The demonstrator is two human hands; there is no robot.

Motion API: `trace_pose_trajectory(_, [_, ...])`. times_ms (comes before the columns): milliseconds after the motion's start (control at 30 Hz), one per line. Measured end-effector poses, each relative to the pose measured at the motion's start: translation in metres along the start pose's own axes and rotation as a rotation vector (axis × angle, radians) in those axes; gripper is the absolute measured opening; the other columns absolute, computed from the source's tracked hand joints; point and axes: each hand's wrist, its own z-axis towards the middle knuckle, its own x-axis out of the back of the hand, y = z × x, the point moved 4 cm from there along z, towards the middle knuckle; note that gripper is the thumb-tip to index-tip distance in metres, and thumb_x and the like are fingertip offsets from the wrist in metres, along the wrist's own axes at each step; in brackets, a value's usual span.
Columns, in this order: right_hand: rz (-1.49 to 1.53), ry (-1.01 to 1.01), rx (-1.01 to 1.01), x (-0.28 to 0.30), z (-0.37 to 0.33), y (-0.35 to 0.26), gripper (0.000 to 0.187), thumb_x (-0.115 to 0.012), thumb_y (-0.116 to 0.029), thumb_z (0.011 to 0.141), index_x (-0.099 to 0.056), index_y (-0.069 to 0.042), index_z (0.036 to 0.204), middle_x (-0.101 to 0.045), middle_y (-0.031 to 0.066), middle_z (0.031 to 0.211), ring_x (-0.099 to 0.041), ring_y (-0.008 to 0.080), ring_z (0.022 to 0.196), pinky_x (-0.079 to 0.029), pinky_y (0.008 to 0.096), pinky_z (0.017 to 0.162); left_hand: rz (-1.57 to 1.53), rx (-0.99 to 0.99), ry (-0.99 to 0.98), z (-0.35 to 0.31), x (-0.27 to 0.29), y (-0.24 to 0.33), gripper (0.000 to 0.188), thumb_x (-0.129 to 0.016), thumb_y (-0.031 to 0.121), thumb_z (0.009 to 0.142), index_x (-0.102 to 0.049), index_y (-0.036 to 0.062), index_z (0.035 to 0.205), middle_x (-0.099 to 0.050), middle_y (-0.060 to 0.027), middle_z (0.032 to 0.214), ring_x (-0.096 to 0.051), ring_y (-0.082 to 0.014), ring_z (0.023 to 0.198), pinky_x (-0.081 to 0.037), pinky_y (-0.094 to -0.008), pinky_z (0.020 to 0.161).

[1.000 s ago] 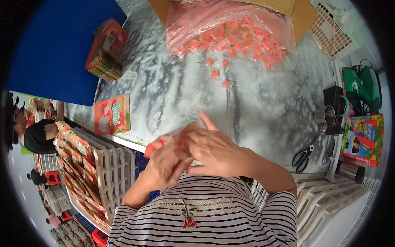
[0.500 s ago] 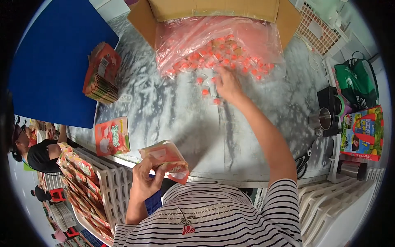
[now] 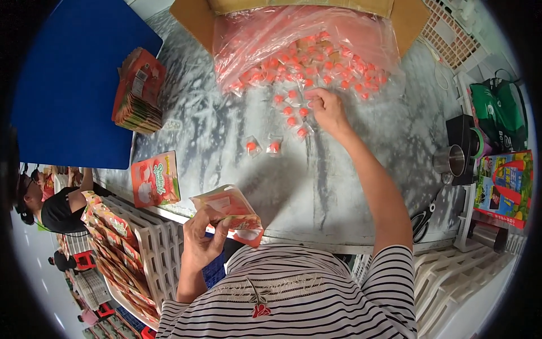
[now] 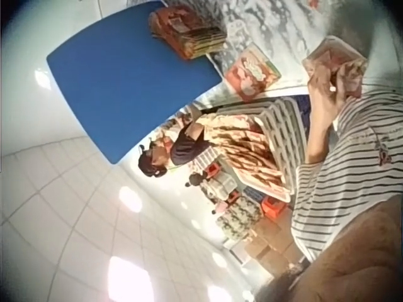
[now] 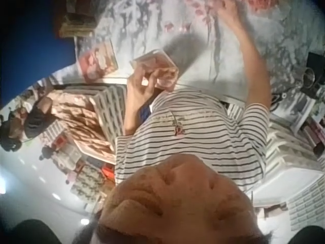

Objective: Packaging individual candies into larger branded bags and placing them in a crate.

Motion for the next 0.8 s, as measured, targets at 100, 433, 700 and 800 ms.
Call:
trace_pose_trajectory(100, [0.04, -0.032, -0.012, -0.006, -0.003, -0.01, 0.027, -0.043, 0.002, 0.091, -0.063, -0.001, 0.108, -0.068, 0.0079, 0.1, -0.064, 0.0154, 0.09, -0.049, 0.028, 0.079, -0.018, 0.104, 0.019, -0.005, 0.001, -0.004, 0.008, -0.067, 0.005, 0.085, -0.061, -0.0005, 0.085, -0.059, -0.0066, 0.067, -0.055, -0.0139, 0.059, -0.045, -0.0254, 0.058])
trace_pose_trajectory(433, [-0.13, -0.181, 0.126, -0.031, 0.002, -0.044, 0.031, -0.048, -0.009, 0.093, -0.057, -0.004, 0.122, -0.059, 0.0151, 0.122, -0.055, 0.0273, 0.112, -0.042, 0.0359, 0.098, -0.044, 0.111, 0.047, -0.01, 0.0, -0.009, 0.009, -0.067, 0.005, 0.085, -0.06, -0.0006, 0.085, -0.058, -0.0068, 0.068, -0.055, -0.0123, 0.06, -0.045, -0.0252, 0.058])
trace_pose_trajectory(700, [-0.588, -0.266, 0.506, -0.052, -0.021, -0.038, 0.04, -0.057, -0.022, 0.09, -0.053, -0.007, 0.127, -0.046, 0.0133, 0.136, -0.036, 0.032, 0.129, -0.031, 0.0425, 0.108, -0.056, 0.133, 0.031, -0.01, -0.001, -0.008, 0.009, -0.066, 0.005, 0.085, -0.059, -0.0001, 0.083, -0.058, -0.007, 0.068, -0.055, -0.0131, 0.061, -0.045, -0.0257, 0.059])
trace_pose_trajectory(800, [-0.582, -0.272, 0.528, -0.038, -0.049, -0.043, 0.035, -0.057, -0.021, 0.09, -0.055, -0.006, 0.122, -0.046, 0.0126, 0.135, -0.036, 0.0324, 0.128, -0.032, 0.0427, 0.107, -0.031, 0.065, 0.026, -0.012, 0.001, -0.009, 0.009, -0.068, 0.0, 0.082, -0.06, -0.0021, 0.086, -0.058, -0.0103, 0.074, -0.059, -0.0199, 0.06, -0.049, -0.0286, 0.054])
